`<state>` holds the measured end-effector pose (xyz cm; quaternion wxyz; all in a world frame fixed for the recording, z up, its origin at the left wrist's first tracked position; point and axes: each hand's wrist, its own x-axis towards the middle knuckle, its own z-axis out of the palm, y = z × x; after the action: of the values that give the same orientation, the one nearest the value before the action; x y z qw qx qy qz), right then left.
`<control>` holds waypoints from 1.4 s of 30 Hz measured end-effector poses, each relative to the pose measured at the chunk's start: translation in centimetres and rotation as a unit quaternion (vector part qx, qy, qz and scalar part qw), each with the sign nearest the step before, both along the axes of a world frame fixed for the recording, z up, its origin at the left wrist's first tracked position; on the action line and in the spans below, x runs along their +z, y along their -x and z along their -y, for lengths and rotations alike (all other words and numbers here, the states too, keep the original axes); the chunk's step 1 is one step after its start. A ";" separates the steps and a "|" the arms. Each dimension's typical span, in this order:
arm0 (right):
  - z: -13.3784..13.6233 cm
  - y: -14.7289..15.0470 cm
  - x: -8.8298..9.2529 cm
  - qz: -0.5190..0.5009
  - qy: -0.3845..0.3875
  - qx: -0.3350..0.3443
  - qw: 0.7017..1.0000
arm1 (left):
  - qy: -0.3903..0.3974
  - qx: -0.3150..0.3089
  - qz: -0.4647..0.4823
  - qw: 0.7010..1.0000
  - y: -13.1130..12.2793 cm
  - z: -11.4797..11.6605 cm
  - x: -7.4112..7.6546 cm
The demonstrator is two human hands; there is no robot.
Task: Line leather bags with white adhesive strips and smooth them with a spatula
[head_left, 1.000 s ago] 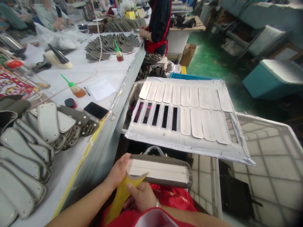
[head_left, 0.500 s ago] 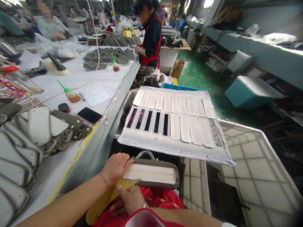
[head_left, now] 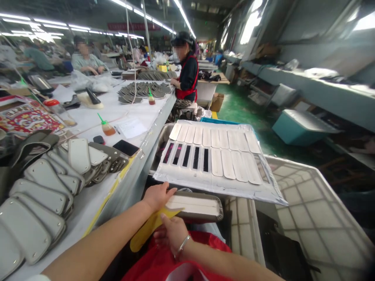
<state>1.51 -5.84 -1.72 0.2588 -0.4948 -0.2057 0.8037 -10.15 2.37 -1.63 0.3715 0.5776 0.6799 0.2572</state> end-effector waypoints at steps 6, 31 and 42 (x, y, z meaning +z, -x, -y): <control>2.2 -2.5 1.8 0.053 -0.030 -0.009 0.998 | 0.010 0.108 0.225 0.968 4.9 3.9 0.2; -9.8 3.3 5.5 -0.057 -0.249 -0.058 0.965 | 0.101 0.130 0.492 0.855 4.2 6.8 -0.5; -10.9 7.8 2.4 -0.044 -0.298 0.073 0.951 | 0.058 0.127 0.472 0.871 4.6 5.8 -1.5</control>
<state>-6.33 5.06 0.68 0.3441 -0.3428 -0.4600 0.7433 -14.79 -3.42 -3.15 0.6450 0.2740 0.5045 0.5044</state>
